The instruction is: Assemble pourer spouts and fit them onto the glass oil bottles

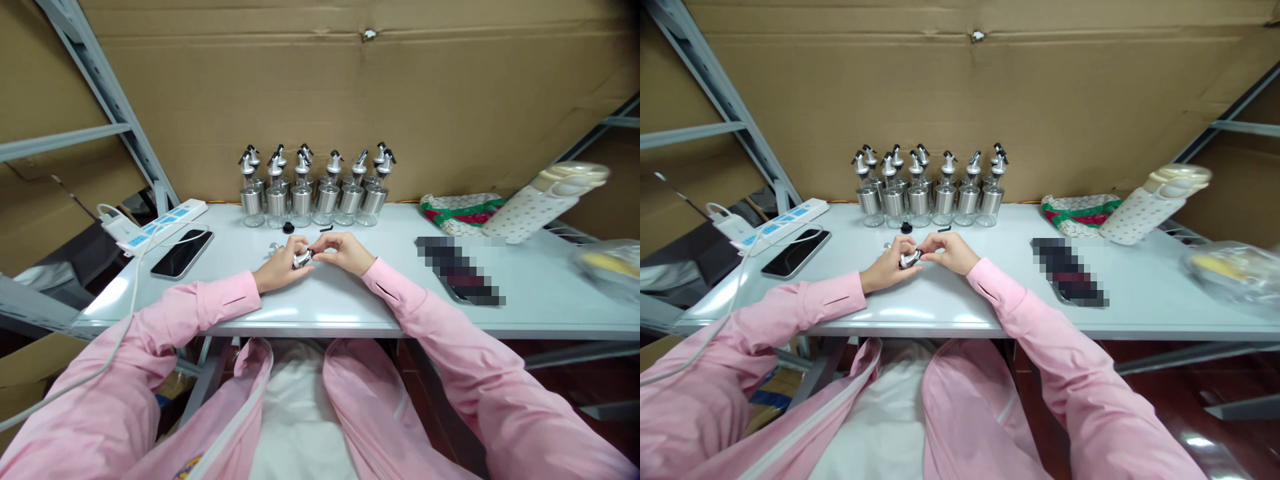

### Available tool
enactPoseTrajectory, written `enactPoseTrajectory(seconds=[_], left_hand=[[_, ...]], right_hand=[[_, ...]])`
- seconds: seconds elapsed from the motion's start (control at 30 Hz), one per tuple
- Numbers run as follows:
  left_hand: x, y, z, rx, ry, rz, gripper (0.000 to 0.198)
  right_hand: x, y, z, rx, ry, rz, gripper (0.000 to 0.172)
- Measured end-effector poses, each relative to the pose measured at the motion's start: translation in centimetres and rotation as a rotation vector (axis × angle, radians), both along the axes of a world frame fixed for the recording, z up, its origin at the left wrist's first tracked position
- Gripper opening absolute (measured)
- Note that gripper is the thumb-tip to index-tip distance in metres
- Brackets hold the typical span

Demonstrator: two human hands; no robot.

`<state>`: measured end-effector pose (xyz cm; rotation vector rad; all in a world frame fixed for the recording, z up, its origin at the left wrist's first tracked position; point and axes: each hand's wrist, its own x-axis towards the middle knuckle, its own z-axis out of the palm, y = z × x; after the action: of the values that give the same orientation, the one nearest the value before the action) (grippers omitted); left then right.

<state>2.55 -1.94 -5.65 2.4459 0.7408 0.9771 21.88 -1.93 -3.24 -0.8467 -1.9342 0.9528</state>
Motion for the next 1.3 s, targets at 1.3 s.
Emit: enactPoseTrajectory(seconds=[1.3], left_hand=[[0.02,0.03,-0.23,0.112,-0.013,-0.088,0.043]], right_hand=[[0.07,0.07,0.45,-0.195,0.175,0.013,0.032]])
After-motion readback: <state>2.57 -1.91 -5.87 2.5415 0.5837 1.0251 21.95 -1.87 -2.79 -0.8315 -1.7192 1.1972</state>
